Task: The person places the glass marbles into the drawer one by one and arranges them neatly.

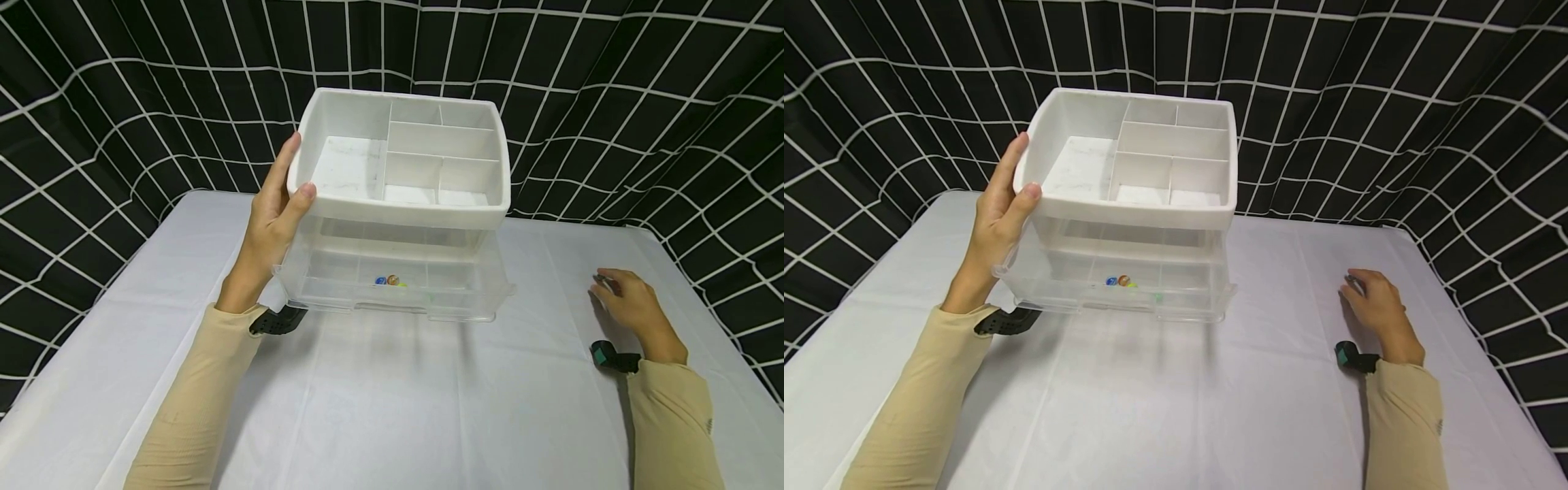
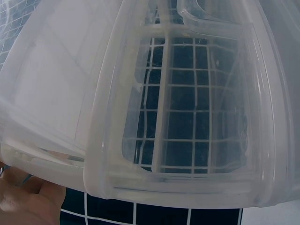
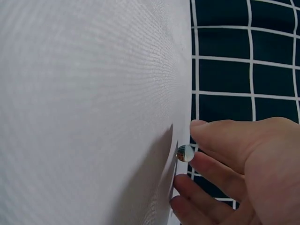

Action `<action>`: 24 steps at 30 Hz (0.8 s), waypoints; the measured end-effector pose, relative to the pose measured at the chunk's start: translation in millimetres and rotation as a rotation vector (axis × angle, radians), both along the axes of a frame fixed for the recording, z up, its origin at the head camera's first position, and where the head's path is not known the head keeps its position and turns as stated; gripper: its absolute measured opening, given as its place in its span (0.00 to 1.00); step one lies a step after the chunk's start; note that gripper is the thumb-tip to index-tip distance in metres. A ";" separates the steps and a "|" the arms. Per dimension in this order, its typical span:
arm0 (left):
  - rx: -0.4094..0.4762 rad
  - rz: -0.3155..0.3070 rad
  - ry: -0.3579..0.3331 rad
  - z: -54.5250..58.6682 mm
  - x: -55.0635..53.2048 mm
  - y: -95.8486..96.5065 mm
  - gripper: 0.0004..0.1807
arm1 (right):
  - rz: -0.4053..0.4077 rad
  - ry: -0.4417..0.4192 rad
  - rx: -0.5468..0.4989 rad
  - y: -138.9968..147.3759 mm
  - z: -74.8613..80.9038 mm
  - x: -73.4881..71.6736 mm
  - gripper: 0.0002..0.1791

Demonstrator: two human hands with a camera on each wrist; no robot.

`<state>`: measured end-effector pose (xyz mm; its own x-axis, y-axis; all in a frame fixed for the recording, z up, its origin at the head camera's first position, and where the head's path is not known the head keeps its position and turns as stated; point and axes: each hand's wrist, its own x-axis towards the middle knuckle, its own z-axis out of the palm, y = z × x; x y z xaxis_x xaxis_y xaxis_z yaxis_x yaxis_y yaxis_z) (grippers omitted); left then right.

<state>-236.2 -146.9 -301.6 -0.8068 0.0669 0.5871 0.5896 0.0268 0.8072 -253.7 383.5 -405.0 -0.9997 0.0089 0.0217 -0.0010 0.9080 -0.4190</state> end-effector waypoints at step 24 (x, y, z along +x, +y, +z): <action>0.005 -0.007 0.019 -1.0 -1.2 -0.6 0.34 | -0.039 0.008 -0.009 -0.8 -3.6 1.3 0.18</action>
